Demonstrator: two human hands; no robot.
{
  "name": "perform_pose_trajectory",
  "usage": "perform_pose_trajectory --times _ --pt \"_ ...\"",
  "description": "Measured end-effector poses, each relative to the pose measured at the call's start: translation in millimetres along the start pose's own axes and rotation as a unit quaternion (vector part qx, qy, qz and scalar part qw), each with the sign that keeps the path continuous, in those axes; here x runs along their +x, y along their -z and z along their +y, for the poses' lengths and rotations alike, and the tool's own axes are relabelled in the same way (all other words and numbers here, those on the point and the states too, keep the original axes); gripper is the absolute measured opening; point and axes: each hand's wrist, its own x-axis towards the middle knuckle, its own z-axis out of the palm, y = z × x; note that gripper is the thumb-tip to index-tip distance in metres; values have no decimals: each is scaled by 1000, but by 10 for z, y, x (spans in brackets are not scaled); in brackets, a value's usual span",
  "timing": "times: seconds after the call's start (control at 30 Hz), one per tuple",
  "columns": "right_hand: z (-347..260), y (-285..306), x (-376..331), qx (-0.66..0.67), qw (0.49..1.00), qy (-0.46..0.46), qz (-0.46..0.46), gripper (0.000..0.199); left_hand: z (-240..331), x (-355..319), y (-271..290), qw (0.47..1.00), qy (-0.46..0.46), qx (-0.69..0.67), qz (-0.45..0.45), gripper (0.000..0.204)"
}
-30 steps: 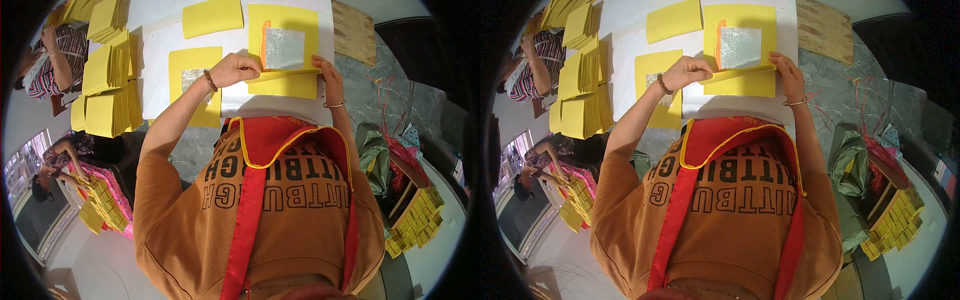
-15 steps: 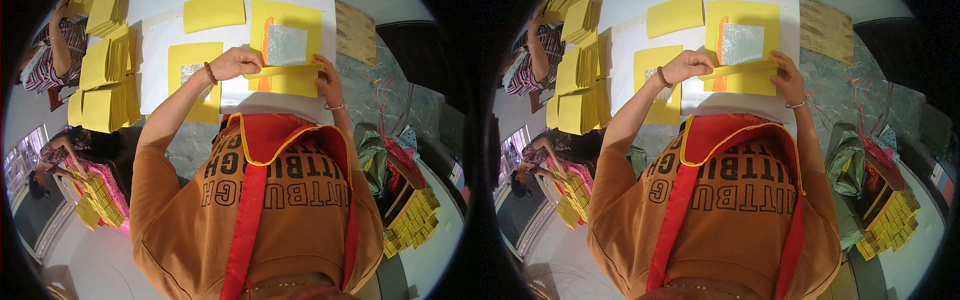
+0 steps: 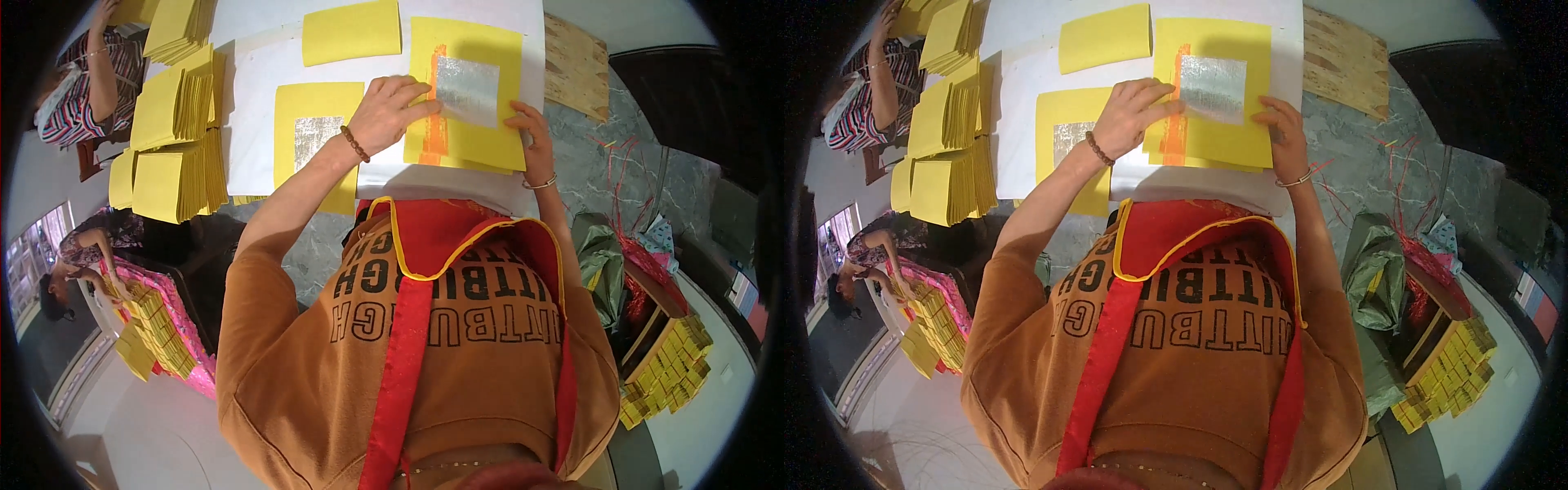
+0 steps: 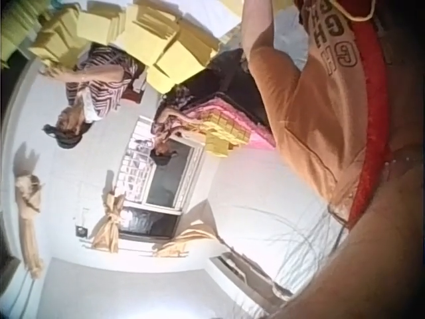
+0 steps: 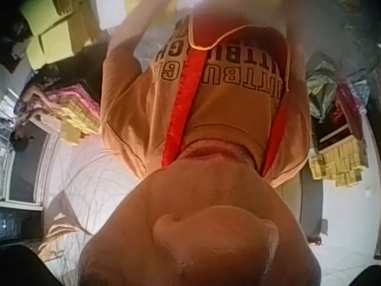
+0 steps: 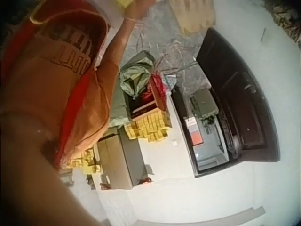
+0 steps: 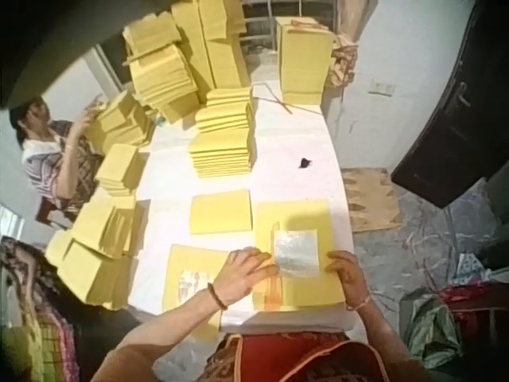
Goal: The recorder is seen organizing and stacking sheets of yellow paper with foil inserts on a work table.
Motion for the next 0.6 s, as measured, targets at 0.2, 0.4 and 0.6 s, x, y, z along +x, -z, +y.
perform_pose_trajectory --times 0.2,0.4,0.6 --pt "-415 112 -25 -257 949 175 -42 20 197 -171 221 998 -39 -41 -18 41" --pt "-515 -18 -186 -79 990 -95 -62 26 308 -148 188 899 292 -326 -22 18" --pt "-600 -200 -23 152 973 -159 65 42 261 -36 -22 803 419 -424 24 24"
